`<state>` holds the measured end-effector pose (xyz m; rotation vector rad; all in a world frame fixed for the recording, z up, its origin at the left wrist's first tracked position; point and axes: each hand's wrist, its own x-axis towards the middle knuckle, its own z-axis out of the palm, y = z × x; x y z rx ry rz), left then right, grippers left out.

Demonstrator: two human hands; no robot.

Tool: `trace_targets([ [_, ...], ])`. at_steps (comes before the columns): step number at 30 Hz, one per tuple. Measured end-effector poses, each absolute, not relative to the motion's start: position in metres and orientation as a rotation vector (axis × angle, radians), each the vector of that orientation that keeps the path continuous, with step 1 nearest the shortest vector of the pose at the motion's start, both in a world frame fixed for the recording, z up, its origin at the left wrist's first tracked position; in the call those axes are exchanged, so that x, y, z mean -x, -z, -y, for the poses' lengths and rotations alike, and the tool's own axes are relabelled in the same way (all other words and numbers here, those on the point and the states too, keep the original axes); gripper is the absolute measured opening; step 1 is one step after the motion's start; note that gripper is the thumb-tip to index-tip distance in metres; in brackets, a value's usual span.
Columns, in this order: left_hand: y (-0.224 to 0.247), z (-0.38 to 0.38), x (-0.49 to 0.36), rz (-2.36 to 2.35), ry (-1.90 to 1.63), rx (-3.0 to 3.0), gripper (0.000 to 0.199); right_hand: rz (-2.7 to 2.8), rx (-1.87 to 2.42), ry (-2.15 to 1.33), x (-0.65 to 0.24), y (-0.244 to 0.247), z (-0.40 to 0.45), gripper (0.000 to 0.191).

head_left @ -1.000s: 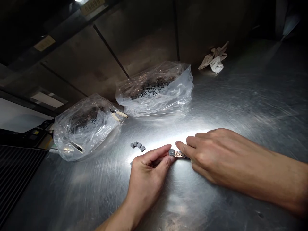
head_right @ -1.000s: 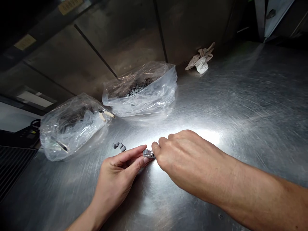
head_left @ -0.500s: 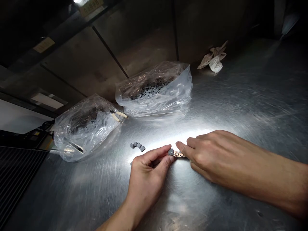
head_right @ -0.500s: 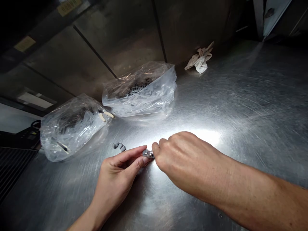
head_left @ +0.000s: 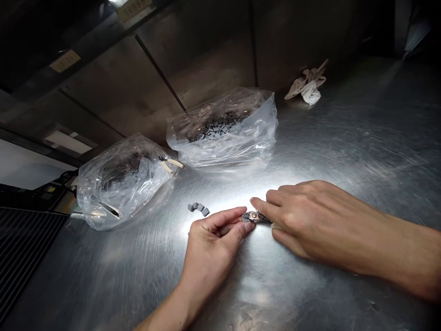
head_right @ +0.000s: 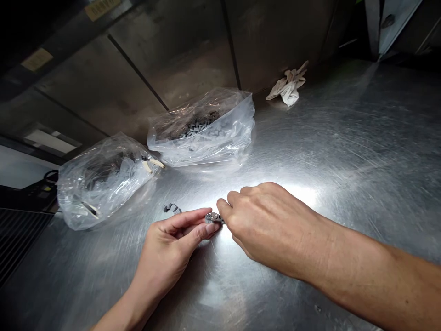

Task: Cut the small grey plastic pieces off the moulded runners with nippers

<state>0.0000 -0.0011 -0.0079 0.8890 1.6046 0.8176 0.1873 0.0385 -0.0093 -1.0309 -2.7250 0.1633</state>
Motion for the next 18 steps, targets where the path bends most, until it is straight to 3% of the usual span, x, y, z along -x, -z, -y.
trace_targets([
  [18,0.0098,0.0028,0.0002,-1.618,-0.807,-0.955,0.026,2.752,0.978,-0.098,-0.1891,0.0063,-0.0373,0.017],
])
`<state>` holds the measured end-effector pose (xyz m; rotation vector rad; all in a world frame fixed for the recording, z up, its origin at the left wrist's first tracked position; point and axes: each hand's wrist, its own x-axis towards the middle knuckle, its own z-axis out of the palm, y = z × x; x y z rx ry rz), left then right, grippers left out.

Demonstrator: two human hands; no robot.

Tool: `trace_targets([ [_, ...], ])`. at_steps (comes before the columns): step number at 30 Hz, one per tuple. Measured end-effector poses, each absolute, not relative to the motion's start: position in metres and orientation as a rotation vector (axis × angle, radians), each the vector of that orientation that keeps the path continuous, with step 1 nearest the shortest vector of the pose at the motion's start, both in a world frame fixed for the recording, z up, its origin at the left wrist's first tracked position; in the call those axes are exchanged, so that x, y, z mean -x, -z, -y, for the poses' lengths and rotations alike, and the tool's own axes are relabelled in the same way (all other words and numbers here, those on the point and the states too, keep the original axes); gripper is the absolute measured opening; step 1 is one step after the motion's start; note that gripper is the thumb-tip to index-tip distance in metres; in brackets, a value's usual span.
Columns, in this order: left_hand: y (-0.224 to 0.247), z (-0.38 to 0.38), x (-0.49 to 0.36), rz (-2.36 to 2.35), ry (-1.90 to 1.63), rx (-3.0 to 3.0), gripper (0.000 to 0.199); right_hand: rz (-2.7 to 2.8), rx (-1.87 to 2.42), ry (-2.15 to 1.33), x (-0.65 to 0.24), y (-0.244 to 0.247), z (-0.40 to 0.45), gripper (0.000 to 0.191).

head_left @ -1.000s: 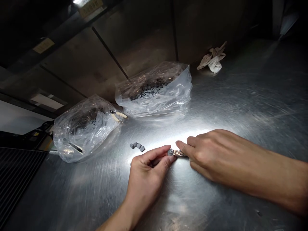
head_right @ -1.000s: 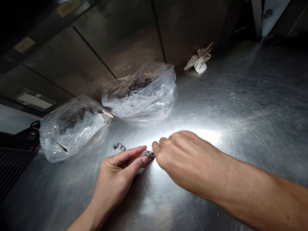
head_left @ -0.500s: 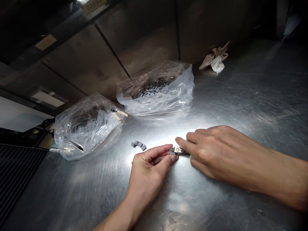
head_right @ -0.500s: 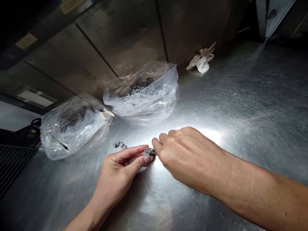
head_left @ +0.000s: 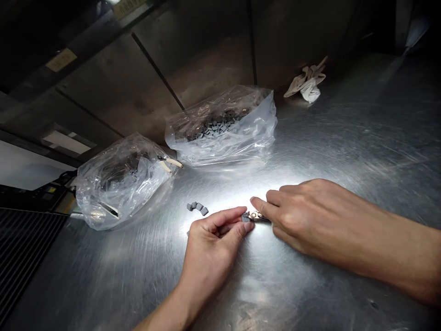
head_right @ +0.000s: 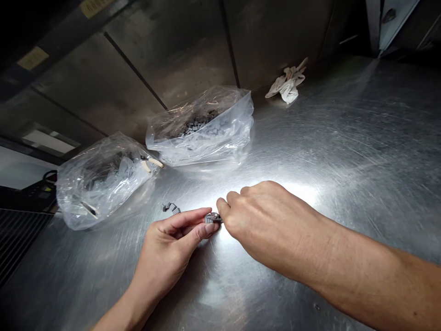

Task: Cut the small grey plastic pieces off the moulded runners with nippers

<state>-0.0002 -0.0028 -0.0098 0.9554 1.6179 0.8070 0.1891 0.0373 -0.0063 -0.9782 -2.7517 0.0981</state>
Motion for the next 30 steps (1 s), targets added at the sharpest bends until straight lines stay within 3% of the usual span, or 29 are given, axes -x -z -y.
trace_targets([
  [11,0.008,0.003,-0.001,-1.602,-0.835,-0.968,0.022,2.82,1.049,-0.162,-0.185,0.001,-0.037,0.014],
  [30,0.012,0.0,0.008,-1.432,-0.87,-0.878,0.031,2.735,1.142,-0.32,-0.195,0.002,-0.049,0.012],
])
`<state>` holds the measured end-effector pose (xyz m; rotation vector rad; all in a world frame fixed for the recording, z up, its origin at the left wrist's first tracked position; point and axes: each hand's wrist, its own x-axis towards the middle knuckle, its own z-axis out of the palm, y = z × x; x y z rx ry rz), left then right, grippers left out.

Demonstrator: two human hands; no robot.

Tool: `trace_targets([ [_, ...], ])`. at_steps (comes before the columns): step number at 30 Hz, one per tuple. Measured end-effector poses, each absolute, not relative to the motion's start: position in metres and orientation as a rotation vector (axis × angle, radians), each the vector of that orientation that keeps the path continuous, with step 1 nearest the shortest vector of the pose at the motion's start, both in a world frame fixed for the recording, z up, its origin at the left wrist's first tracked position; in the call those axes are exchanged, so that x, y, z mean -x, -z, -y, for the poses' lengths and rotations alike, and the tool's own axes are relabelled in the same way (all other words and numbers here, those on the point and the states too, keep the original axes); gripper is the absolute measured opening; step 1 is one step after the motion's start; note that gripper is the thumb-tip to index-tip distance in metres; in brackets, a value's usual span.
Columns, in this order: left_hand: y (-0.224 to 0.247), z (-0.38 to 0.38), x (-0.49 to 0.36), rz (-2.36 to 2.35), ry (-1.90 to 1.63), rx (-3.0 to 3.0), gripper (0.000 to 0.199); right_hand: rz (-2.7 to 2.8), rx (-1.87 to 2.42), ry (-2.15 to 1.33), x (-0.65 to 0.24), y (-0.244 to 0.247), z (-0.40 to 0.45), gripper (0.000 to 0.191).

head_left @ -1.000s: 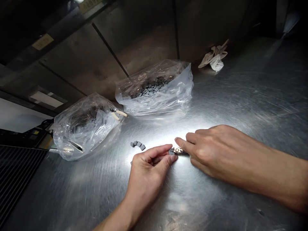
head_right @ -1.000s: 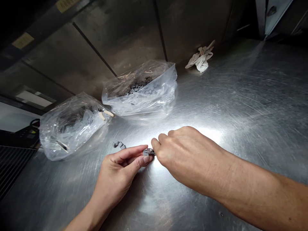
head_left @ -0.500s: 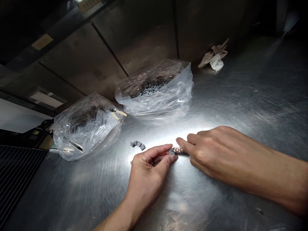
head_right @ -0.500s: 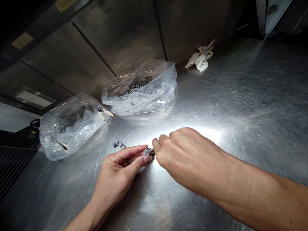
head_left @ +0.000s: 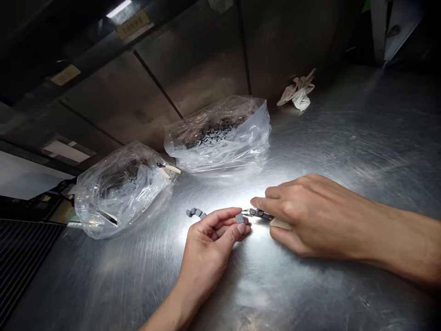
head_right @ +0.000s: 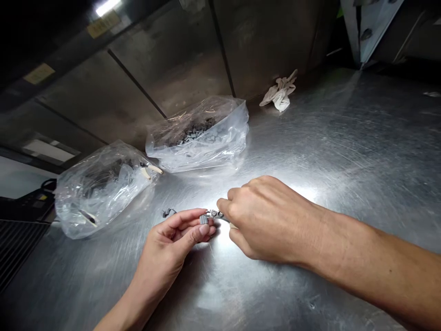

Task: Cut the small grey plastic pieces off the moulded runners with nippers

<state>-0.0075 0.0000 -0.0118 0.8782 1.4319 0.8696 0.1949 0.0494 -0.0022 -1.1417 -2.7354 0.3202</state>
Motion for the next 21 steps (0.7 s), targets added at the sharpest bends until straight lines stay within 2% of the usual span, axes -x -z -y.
trace_targets([
  [7,0.0108,0.0012,0.0115,-1.395,-0.877,-0.878,0.033,2.714,1.093,-0.346,-0.1928,0.008,-0.0448,0.012],
  [12,0.0114,0.0022,0.0148,-1.33,-0.917,-0.861,0.023,2.658,1.087,-0.287,-0.1931,0.0083,-0.0449,0.006],
  [21,0.0059,0.0003,0.0129,-1.147,-0.986,-0.62,0.02,2.503,1.007,-0.176,-0.1905,0.0076,-0.0445,0.006],
])
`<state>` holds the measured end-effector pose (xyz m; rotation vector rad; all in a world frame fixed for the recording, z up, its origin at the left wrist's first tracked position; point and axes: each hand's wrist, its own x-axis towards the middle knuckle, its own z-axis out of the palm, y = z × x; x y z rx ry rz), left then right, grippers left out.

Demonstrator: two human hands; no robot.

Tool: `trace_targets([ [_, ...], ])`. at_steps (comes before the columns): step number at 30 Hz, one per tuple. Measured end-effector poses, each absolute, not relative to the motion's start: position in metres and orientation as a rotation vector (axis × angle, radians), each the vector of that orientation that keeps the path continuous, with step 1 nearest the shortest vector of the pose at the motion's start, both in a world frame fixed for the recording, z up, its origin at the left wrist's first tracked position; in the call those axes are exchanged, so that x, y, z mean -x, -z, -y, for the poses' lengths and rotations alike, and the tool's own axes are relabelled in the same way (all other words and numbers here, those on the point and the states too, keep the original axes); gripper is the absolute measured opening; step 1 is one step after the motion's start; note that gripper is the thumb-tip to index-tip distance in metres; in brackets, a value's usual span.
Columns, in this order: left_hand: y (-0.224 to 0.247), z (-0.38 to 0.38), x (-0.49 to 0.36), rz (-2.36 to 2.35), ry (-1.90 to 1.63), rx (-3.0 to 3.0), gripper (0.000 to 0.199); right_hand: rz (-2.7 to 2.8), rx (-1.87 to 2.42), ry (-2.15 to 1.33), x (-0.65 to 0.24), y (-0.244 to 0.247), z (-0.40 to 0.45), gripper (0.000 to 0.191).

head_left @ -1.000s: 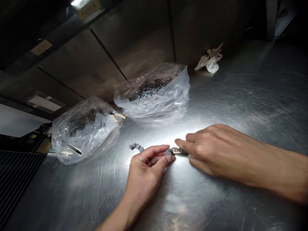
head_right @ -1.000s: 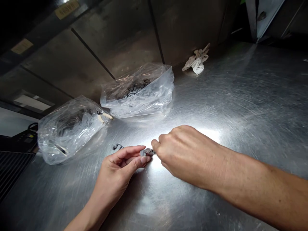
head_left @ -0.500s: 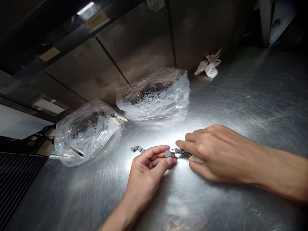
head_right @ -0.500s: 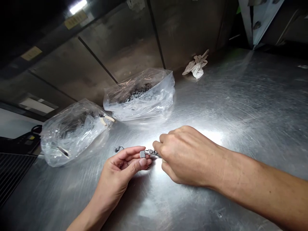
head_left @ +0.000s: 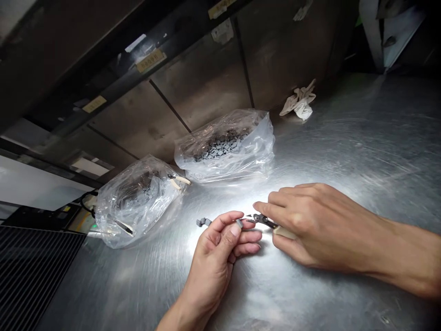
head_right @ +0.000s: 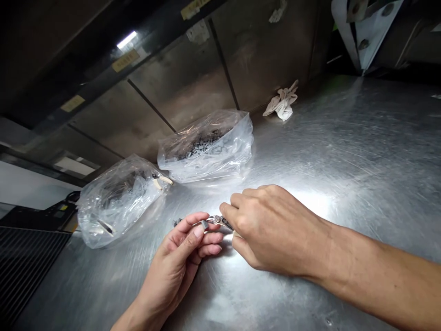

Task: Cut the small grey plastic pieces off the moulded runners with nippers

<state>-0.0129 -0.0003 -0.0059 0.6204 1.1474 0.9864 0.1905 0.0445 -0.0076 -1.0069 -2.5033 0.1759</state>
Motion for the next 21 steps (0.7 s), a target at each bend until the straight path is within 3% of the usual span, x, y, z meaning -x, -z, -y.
trace_targets([
  [9,0.0052,0.0003,0.0129,-1.133,-0.989,-0.486,0.017,2.533,1.028,-0.21,-0.1899,0.0081,-0.0432,0.004],
  [15,0.0018,0.0009,0.0115,-1.134,-0.995,-0.46,0.026,2.544,1.033,-0.236,-0.1898,0.0083,-0.0439,0.003],
  [21,0.0042,0.003,0.0113,-1.129,-0.959,-0.474,0.021,2.525,1.032,-0.229,-0.1898,0.009,-0.0431,0.004],
])
